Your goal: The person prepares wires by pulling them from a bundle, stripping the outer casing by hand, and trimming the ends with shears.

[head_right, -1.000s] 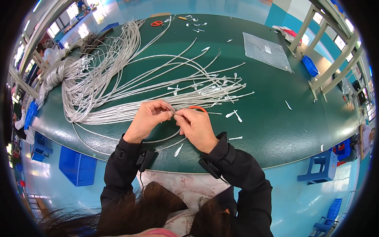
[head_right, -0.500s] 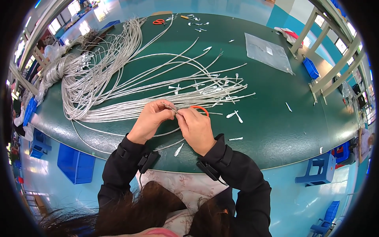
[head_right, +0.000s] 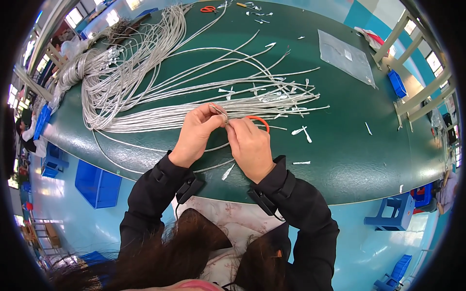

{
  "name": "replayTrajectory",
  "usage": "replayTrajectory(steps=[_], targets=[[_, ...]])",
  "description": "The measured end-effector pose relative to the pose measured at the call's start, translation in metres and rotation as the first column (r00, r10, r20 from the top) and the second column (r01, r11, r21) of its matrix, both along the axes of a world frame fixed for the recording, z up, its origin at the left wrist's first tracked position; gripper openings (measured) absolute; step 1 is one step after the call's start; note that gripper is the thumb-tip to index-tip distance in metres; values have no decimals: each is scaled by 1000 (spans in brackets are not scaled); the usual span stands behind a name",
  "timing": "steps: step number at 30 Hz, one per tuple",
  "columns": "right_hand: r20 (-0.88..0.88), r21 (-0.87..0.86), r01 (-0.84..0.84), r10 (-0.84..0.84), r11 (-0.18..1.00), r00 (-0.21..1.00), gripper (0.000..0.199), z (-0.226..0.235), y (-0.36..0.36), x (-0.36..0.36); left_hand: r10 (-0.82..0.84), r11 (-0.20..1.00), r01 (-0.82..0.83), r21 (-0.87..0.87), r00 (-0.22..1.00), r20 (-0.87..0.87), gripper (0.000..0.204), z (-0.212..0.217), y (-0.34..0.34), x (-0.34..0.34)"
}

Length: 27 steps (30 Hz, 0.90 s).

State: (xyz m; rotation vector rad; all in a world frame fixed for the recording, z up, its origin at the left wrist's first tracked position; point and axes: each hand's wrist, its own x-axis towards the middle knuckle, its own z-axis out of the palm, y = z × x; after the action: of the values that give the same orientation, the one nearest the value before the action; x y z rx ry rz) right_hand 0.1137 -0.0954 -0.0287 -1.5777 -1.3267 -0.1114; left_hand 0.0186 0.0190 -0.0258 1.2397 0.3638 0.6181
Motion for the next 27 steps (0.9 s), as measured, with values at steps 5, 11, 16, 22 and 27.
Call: replayTrajectory(steps=[5, 11, 16, 22, 27], targets=[[124, 50, 9, -15, 999, 992, 10, 4, -2, -5, 98, 993, -99, 65, 995, 24, 7, -5, -7, 0], [173, 28, -92, 86, 995, 981, 9, 4, 1, -13, 307, 938, -312, 150, 950, 56, 11, -2, 6, -2], [-193, -73, -253, 236, 965, 952, 7, 11, -7, -18, 456, 883, -461, 82, 887, 79, 11, 7, 38, -13], [-861, 182, -333, 313, 925, 402, 17, 9, -3, 31, 341, 757, -249, 604, 939, -39, 12, 21, 22, -23], [-874, 233, -324, 344, 917, 344, 16, 15, -5, 32, 278, 573, 136, 808, 895, -348, 12, 26, -7, -56]])
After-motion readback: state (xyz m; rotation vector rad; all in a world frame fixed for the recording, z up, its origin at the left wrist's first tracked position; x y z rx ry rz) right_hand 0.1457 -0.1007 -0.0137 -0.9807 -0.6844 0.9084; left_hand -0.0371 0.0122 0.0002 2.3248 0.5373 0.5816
